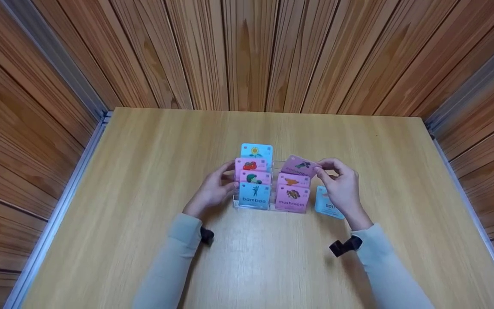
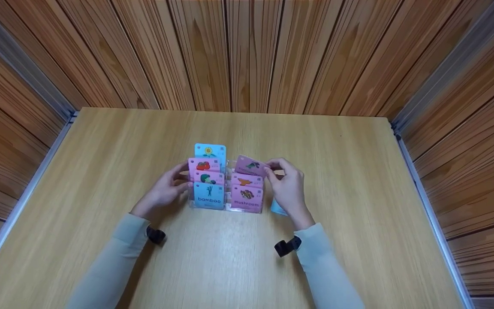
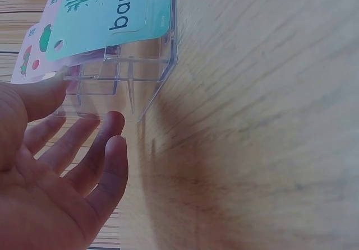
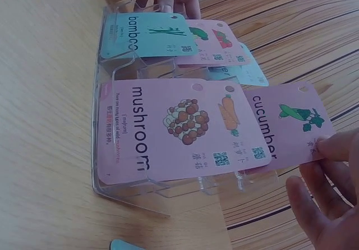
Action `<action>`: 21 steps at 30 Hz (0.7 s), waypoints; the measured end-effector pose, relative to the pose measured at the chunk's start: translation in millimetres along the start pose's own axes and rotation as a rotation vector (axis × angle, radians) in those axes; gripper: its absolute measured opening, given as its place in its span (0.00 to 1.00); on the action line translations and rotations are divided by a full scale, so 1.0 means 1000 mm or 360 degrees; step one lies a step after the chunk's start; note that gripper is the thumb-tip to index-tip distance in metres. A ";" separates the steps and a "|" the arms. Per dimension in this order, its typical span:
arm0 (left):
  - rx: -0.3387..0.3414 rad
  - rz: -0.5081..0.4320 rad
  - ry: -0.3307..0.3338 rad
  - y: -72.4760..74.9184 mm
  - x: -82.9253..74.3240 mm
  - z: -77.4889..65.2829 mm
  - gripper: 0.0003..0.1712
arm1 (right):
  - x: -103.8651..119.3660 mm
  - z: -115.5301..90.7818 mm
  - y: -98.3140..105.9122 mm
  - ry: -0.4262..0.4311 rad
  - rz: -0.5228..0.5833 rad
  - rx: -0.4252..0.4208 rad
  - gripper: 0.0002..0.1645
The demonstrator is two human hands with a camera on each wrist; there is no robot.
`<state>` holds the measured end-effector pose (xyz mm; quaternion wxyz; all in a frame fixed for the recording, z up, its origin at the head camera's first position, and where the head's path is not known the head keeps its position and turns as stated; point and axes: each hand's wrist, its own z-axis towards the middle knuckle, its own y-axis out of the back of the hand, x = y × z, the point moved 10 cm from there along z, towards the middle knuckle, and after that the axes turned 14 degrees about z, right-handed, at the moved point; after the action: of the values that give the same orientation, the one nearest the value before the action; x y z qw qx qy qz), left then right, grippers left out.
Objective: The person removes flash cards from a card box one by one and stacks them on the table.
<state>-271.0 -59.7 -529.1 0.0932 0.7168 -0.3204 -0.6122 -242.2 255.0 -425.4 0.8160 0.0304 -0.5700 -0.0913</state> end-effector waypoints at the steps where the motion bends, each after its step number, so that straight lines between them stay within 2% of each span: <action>1: 0.0000 -0.0003 -0.0005 0.000 0.000 0.000 0.41 | 0.002 0.000 0.000 -0.0008 0.0005 -0.0004 0.07; 10: -0.0005 0.0009 -0.0014 0.000 0.000 0.000 0.41 | 0.038 -0.003 0.006 0.0059 0.0164 -0.0091 0.08; 16: 0.0006 0.0003 -0.0016 -0.001 0.000 0.000 0.41 | 0.039 -0.004 0.018 0.0090 0.0177 -0.0136 0.09; 21: 0.0019 -0.0013 -0.0020 -0.001 -0.001 0.000 0.40 | 0.019 -0.004 0.034 0.0051 0.0147 -0.0159 0.10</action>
<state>-270.4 -58.3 -529.3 0.0845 0.7148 -0.3217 -0.6151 -227.7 285.0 -403.6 0.8288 -0.0354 -0.5525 -0.0813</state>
